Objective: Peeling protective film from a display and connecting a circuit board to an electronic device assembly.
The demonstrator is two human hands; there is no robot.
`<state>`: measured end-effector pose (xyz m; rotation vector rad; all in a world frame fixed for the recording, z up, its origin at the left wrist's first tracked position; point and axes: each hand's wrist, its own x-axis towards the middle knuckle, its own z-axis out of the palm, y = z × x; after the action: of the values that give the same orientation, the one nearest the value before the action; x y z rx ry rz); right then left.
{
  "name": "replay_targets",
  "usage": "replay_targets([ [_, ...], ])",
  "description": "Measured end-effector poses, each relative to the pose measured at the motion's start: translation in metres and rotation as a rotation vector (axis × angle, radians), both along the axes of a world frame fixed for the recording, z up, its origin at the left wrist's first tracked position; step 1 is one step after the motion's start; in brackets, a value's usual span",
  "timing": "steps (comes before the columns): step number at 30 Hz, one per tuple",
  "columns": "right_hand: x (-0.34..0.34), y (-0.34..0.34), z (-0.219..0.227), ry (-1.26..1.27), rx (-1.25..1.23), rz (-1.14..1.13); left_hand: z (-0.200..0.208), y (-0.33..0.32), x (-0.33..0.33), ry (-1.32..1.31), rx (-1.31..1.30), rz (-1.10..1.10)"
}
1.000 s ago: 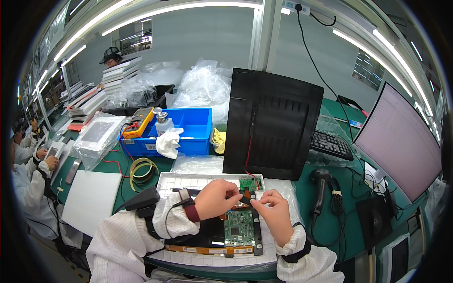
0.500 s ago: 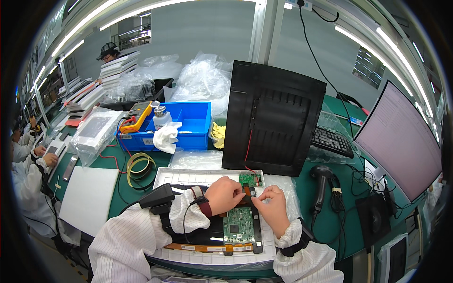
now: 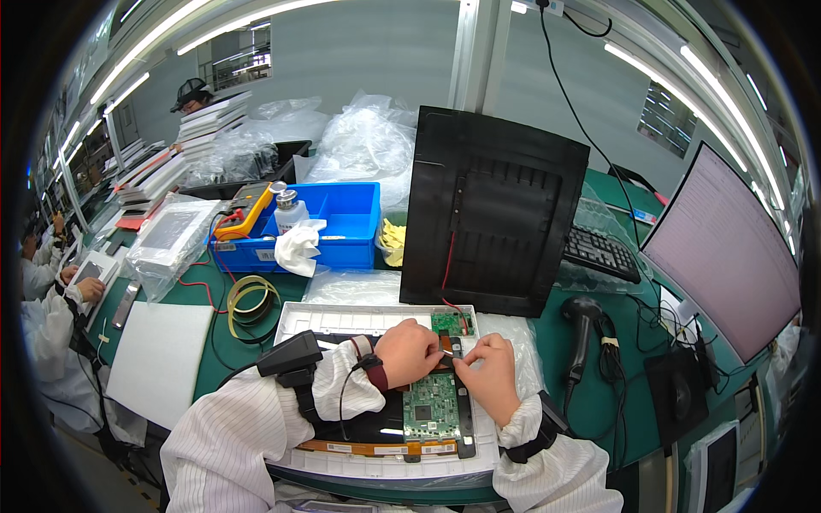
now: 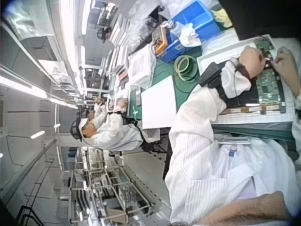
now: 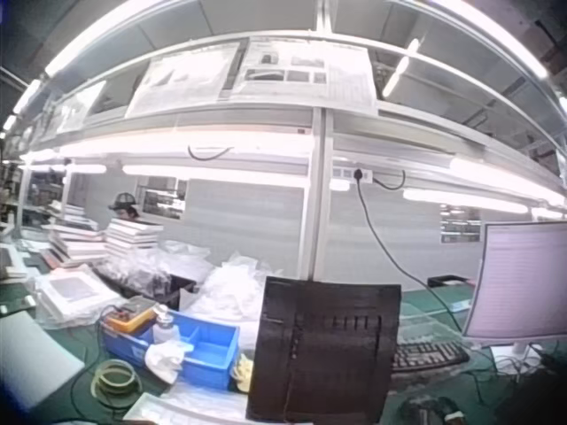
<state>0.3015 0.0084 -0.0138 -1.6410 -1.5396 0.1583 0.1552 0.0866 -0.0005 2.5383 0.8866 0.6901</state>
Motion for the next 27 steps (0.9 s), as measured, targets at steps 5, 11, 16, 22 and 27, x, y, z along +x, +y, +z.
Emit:
replay_targets([
  [5, -0.001, 0.000, -0.002, -0.077, -0.019, -0.026, -0.001, -0.001, 0.003, 0.057, 0.046, -0.009],
  [11, -0.006, -0.002, 0.007, -0.248, -0.074, -0.040, -0.005, -0.008, 0.009, 0.168, 0.294, 0.062],
  [16, -0.010, -0.004, 0.012, -0.373, -0.092, -0.064, -0.003, -0.010, 0.008, 0.198, 0.388, 0.107],
  [22, -0.003, -0.004, 0.016, -0.459, -0.084, -0.114, 0.009, 0.006, -0.012, 0.294, 0.441, 0.170],
  [27, 0.006, -0.001, 0.008, -0.305, -0.034, -0.080, 0.021, -0.005, -0.021, 0.179, 0.306, -0.188],
])
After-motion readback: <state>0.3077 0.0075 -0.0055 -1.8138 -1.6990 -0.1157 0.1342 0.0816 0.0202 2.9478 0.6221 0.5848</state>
